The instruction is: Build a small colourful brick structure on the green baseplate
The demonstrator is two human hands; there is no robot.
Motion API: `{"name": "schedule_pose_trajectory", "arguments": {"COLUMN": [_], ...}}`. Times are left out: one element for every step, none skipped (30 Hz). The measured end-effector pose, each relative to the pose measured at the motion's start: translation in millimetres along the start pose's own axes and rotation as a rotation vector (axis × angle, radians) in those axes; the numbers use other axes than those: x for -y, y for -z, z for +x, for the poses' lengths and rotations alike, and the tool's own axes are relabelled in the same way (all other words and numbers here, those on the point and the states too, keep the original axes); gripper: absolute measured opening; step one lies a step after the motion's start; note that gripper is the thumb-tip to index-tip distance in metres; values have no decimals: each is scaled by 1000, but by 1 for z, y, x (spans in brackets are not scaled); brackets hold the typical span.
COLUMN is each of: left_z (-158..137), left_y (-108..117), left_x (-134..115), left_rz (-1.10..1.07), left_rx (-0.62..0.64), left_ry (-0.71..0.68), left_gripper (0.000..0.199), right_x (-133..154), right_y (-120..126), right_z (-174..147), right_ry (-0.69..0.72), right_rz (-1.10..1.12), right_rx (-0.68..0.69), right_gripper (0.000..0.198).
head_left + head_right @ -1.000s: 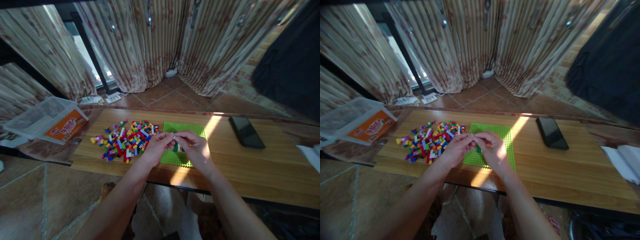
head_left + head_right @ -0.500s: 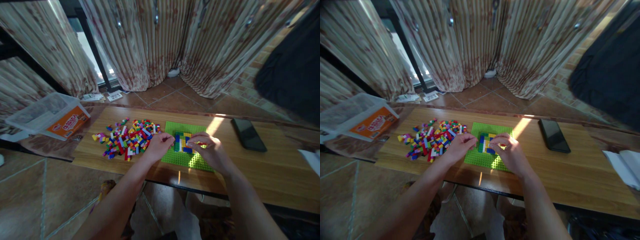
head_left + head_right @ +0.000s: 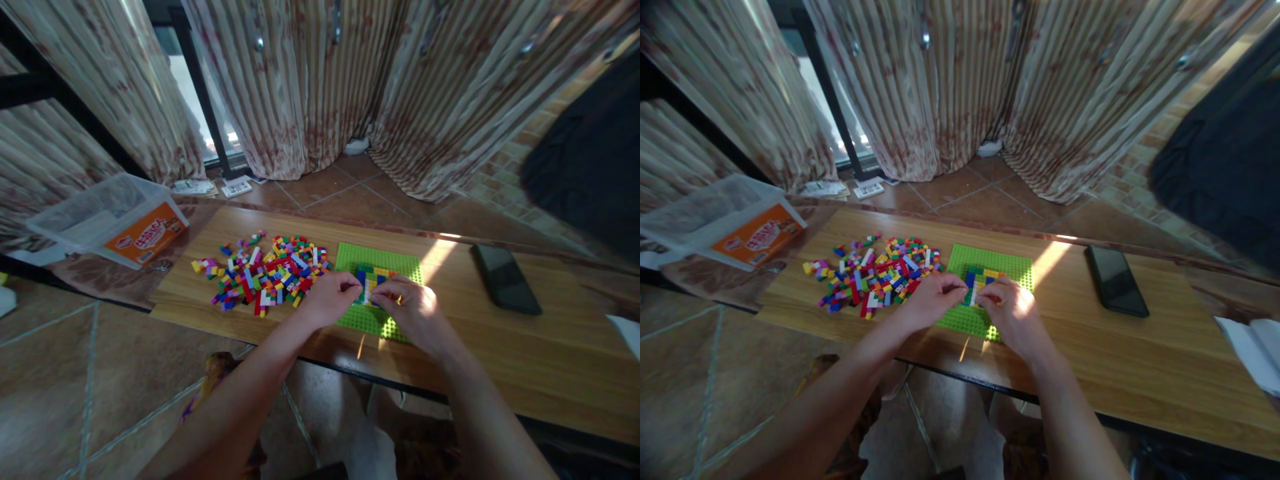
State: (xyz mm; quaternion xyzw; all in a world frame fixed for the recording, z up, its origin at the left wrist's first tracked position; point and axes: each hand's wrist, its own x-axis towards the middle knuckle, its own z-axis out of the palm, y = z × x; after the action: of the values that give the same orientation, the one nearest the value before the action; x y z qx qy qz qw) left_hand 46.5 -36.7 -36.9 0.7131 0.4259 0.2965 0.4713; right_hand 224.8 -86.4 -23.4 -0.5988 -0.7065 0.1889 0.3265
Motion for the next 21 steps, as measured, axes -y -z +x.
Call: {"name": "schedule_pose_trajectory", "arguments": {"left_z": [0,-1,-1,-1,-1,-1,-1,-1,-1,-2,-2,-2,-2,-2,-3,-3,-3,-3,-3,-3,-3], "left_y": [0,0,0,0,0,0,1,1,1,2,2,2,2,2,2,2,2,2,2,2,2], "left_x": [0,-1,-1,-2,-2,-3,-4,-4,-5,-5,-6,-6,-6,-7,-7,-7,-8,-8,-8,-8,-9], "left_rz": [19,34,47,59,71,83,95,106,114,119,121,124,127,130,134,138,142,145,147,150,153], "left_rx": [7,12,15,19,21,25,30,35,41,44,46,46,46,47,48,49,52,56,60,63,65], "left_ry": [-2,-2,-1,0,1,3,5,8,10,13,16,20,24,27,30,31,33,34,36,39,41], "left_gripper": [19,19,19,20,20,20,21,21,21,21,22,22,22,22,22,22,22,22,23,23,23], "right_x": [0,0,0,0,0,0,-1,-1,-1,-1,0,0,1,2,3,3,4,4,5,5,4], "right_y": [-1,-1,-2,-2,-2,-1,-1,-1,-1,-2,-2,-4,-5,-6,-8,-9,-9,-10,-9,-9,-8], "right_z": [0,0,0,0,0,0,0,0,0,0,0,0,0,0,0,1,1,1,1,1,2], "right_ry": [-1,-6,-15,-24,-32,-36,-39,-44,-54,-69,-88,-108,-126,-139,-149,-158,-170,-186,-206,-226,-247], "right_rz": [-13,-20,-22,-18,-12,-6,-3,-5,-14,-27,-42,-55,-66,-75,-80,-81,-79,-72,-59,-39,-13], "right_rx": [-8,-10,-9,-1,15,36,56,70,74,68,53,36,18,3,-9,-15,-19,-19,-18,-14,-12], "right_gripper": [17,17,17,18,18,18,19,19,19,18,17,17,17,17,17,18,18,17,16,16,16]}}
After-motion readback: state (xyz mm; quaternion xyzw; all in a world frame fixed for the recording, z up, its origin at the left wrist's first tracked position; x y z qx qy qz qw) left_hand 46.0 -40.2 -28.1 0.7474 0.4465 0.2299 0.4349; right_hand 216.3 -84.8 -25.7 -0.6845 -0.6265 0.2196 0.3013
